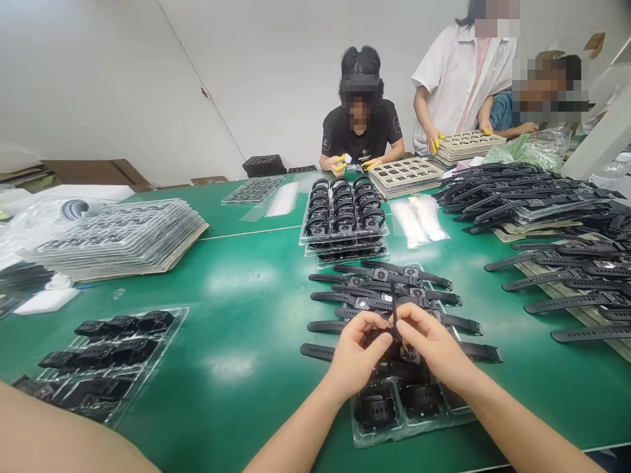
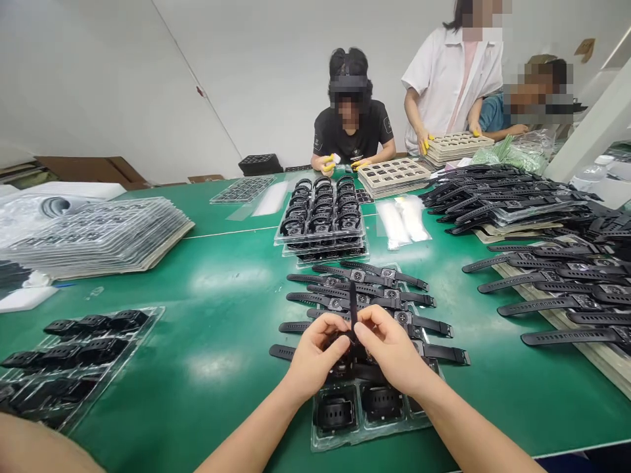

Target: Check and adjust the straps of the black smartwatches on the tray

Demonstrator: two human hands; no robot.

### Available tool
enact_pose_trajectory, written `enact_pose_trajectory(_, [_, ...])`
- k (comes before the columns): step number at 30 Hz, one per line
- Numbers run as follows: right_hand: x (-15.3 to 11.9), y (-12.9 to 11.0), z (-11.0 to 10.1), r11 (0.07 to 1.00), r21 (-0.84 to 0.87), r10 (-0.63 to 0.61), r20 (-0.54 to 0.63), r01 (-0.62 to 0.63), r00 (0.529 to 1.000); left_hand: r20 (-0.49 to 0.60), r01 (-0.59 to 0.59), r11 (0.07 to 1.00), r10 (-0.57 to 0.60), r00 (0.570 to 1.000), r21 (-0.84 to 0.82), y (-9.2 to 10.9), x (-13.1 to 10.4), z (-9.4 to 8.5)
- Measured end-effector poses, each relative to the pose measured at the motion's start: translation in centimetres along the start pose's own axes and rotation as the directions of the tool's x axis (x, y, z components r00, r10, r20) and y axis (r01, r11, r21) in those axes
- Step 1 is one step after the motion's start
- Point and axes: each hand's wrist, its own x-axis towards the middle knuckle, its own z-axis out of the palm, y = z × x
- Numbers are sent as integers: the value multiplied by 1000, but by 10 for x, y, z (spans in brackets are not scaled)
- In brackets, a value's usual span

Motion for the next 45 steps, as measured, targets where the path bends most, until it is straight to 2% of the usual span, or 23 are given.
enact_pose_trajectory(2, [-1, -2, -1, 990, -120, -78, 7, 78, 997, -63, -101, 977, 115, 991, 190, 5, 0, -1])
enact_pose_trajectory(4, [-1, -4, 0, 953, -252, -166, 22, 166, 986, -61, -135, 951, 157, 986, 278, 9, -1, -2])
enact_pose_trajectory(7, [1, -4, 1, 858, -395, -328, 68, 328, 942, -26, -135, 940, 150, 988, 312, 11, -4, 0])
enact_pose_trajectory(10, [3, 0, 0, 820, -392, -422, 76, 416, 903, 8, -93, 964, 94, 996, 251, 10, -7, 0])
enact_pose_trajectory(14, [2, 8, -5, 828, -367, -444, 34, 425, 895, 44, -40, 992, 35, 998, 117, 8, -6, -2])
enact_pose_trajectory(19, [1, 12, -5, 800, -421, -461, 24, 427, 887, 93, -64, 998, 62, 994, 19, 6, -6, 0])
enact_pose_trajectory(22, [3, 15, -2, 756, -471, -482, 67, 454, 873, 114, -75, 997, 73, 991, 10, 5, -8, 2])
enact_pose_trajectory(27, [3, 21, 0, 698, -567, -502, 47, 437, 863, 82, -105, 987, 95, 992, 119, 5, -8, 2])
enact_pose_trajectory(32, [4, 22, -2, 650, -582, -582, 32, 488, 813, 39, -28, 1000, 27, 999, 11, 5, -6, -1])
enact_pose_trajectory(39, [3, 17, -4, 692, -517, -600, -25, 503, 799, 69, -32, 997, 37, 997, -70, 4, -3, -2])
enact_pose_trajectory(43, [3, 18, -9, 742, -461, -589, -102, 486, 802, 21, -60, 996, 62, 998, -60, 4, -2, 0])
enact_pose_trajectory(45, [3, 18, -13, 752, -454, -574, -94, 478, 814, -1, -63, 997, 63, 998, -46, 6, -2, 0])
